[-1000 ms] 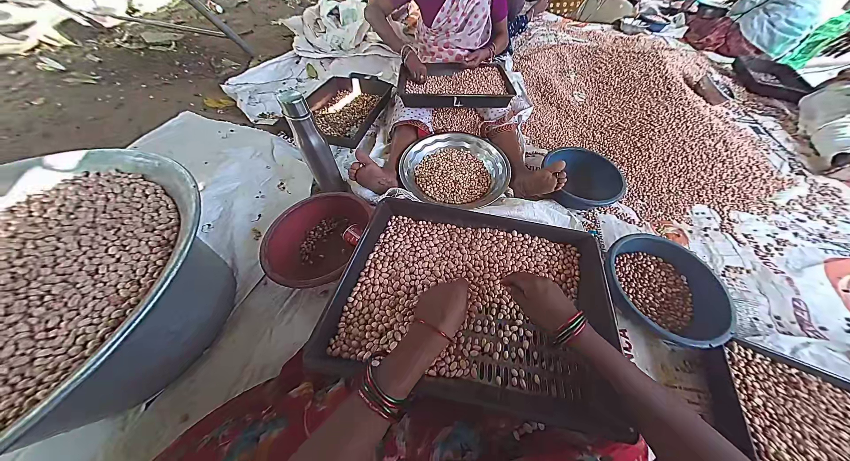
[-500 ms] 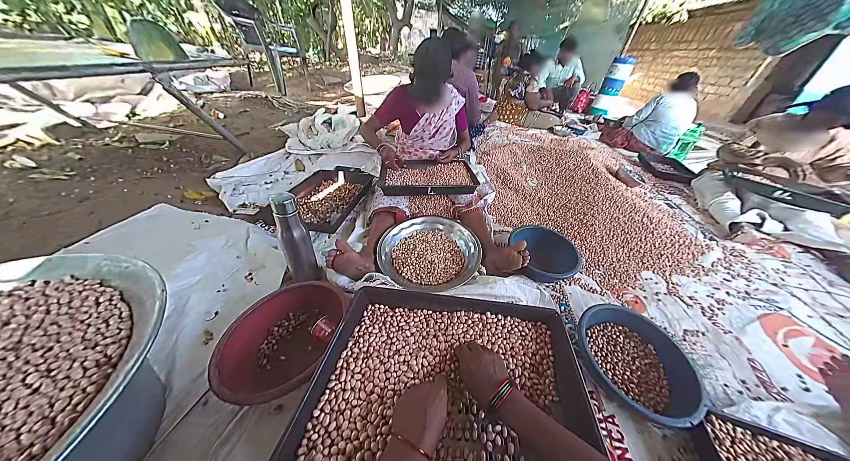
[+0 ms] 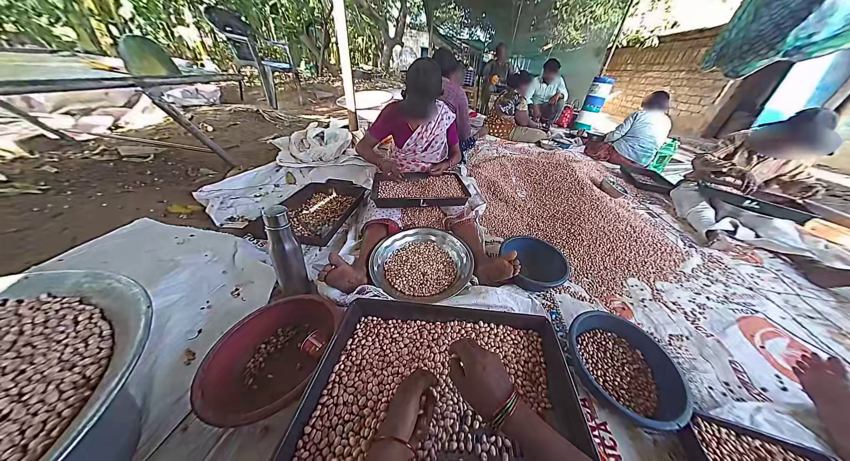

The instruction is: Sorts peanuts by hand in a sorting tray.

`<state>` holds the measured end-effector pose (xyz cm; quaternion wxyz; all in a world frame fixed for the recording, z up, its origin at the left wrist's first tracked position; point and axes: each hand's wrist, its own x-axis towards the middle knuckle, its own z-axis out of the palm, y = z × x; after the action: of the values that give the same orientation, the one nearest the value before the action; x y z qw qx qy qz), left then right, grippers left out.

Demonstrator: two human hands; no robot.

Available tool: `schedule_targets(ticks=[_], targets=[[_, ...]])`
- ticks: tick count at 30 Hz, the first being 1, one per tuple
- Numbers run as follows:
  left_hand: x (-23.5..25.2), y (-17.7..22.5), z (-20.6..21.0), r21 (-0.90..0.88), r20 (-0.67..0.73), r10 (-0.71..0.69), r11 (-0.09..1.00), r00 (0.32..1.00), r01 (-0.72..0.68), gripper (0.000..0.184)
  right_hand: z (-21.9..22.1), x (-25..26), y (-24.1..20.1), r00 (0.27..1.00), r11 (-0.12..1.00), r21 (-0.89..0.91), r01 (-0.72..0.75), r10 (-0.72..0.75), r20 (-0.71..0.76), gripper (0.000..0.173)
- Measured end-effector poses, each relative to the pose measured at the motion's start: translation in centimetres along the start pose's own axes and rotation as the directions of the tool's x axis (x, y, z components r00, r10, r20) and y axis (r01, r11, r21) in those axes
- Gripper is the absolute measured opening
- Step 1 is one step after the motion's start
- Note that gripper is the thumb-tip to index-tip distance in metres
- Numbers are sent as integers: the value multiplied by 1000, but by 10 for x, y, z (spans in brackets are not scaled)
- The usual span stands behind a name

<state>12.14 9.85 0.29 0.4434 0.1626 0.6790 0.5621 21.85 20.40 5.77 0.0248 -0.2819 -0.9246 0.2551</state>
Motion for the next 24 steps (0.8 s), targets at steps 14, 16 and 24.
schedule_targets(ticks=[14, 16, 24], targets=[[4, 2, -8, -623, -84, -178, 777, 980, 88, 27, 56, -46, 31, 879, 960, -109, 260, -188, 438, 36], [4, 3, -6, -623, -95, -179, 778, 979, 81, 29, 46, -61, 54, 848, 931, -149, 332, -225, 481, 31], [7, 2, -3, -543, -117, -127, 839, 985, 44, 46, 36, -35, 42, 814, 869, -109, 482, -399, 422, 24]])
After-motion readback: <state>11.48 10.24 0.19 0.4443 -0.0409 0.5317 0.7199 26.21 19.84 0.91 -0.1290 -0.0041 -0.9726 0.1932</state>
